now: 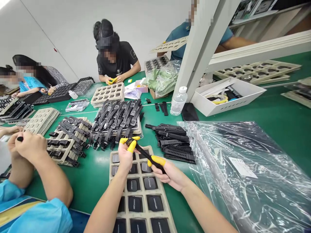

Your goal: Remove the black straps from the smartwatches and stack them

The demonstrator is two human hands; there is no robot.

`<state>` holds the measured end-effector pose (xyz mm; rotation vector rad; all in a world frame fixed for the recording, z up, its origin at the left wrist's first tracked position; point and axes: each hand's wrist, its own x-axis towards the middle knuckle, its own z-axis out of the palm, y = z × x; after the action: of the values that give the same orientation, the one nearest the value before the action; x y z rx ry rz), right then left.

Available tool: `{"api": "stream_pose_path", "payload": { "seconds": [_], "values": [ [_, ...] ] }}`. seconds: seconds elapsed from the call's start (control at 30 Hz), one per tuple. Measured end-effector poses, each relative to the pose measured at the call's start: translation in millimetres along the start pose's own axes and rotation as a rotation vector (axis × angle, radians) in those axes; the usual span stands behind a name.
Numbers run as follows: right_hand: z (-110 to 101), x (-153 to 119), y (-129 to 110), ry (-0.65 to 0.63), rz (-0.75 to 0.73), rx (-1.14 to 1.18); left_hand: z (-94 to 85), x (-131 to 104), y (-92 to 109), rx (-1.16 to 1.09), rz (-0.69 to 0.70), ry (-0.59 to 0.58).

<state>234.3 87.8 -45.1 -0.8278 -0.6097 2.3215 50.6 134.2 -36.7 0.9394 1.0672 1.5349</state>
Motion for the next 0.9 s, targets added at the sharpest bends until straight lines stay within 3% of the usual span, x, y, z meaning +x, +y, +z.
{"api": "stream_pose_path", "payload": {
  "seconds": [0.13, 0.23, 0.4, 0.53, 0.6, 0.77, 0.9],
  "values": [
    [-6.8, -5.8, -6.2, 0.008, 0.027, -0.150, -4.3, 3.6, 4.5, -0.013, 0.053, 0.119],
    [-11.5, -10.8, -11.4, 0.098, -0.026, -0.235, -6.1, 4.7, 8.0, -0.027, 0.007, 0.123],
    [-10.9, -11.2, -17.2, 0.366, -0.302, -0.210, 3.1, -7.3, 0.8, 0.002, -0.191, -0.088],
    [-3.4, -4.4, -9.7, 0.359, -0.367, -0.232, 8.4, -18.3, -13.6, 0.172, -0.302, -0.291],
    [-0.2, -1.0, -2.7, 0.320, -0.348, -0.264, 6.5, -20.5, -19.3, 0.348, -0.213, -0.384],
    [1.4, 2.1, 8.4, 0.236, -0.273, -0.283, -1.2, -20.9, -24.4, 0.705, 0.226, -0.620],
    [-1.0, 0.5, 8.4, 0.216, -0.223, -0.325, -4.5, -21.4, -25.4, 0.800, 0.308, -0.723]
  ]
}}
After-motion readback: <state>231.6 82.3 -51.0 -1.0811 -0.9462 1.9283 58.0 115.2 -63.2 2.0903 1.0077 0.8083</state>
